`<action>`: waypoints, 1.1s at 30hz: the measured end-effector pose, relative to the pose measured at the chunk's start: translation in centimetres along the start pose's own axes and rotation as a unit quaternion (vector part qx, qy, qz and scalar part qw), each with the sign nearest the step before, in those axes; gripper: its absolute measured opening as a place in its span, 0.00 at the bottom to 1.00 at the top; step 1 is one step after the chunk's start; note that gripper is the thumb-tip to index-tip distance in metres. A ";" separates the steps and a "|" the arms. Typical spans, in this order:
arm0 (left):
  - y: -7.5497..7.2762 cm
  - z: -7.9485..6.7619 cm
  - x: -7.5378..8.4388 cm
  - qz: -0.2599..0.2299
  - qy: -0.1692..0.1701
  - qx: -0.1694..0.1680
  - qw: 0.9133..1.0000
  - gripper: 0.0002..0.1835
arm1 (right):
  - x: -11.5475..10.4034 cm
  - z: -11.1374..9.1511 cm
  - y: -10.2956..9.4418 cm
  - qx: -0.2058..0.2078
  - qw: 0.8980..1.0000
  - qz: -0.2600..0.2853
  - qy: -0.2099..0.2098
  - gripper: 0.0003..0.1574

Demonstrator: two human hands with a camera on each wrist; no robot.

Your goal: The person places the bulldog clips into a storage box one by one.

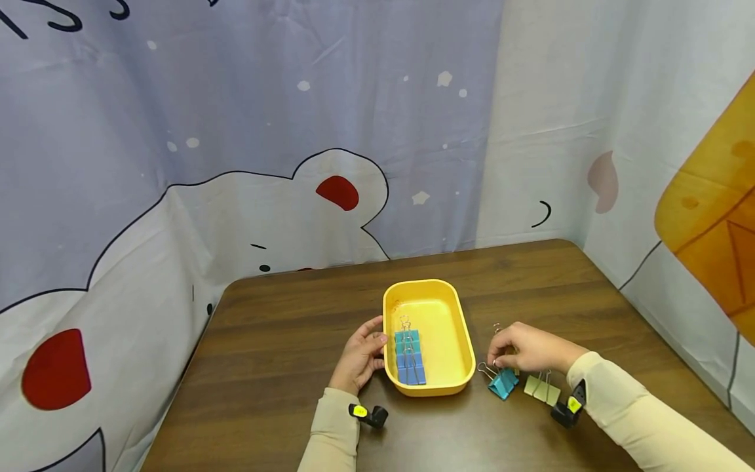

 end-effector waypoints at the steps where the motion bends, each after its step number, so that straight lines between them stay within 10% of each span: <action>1: 0.0 0.0 0.0 0.000 -0.001 0.000 1.000 0.27 | 0.0 0.0 0.0 0.001 1.000 0.002 0.000 0.06; 33: 0.1 -0.3 0.2 0.013 0.000 -0.011 1.000 0.29 | 0.0 2.5 -5.7 0.072 0.995 0.015 0.071 0.04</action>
Point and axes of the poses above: each hand's wrist, its own z-axis towards the middle knuckle, its own y-axis out of the palm, x = y × z, the point moved 5 cm from there along z, towards the middle knuckle, and after that the axes turned 9 degrees about -y, right-handed, at the moved point
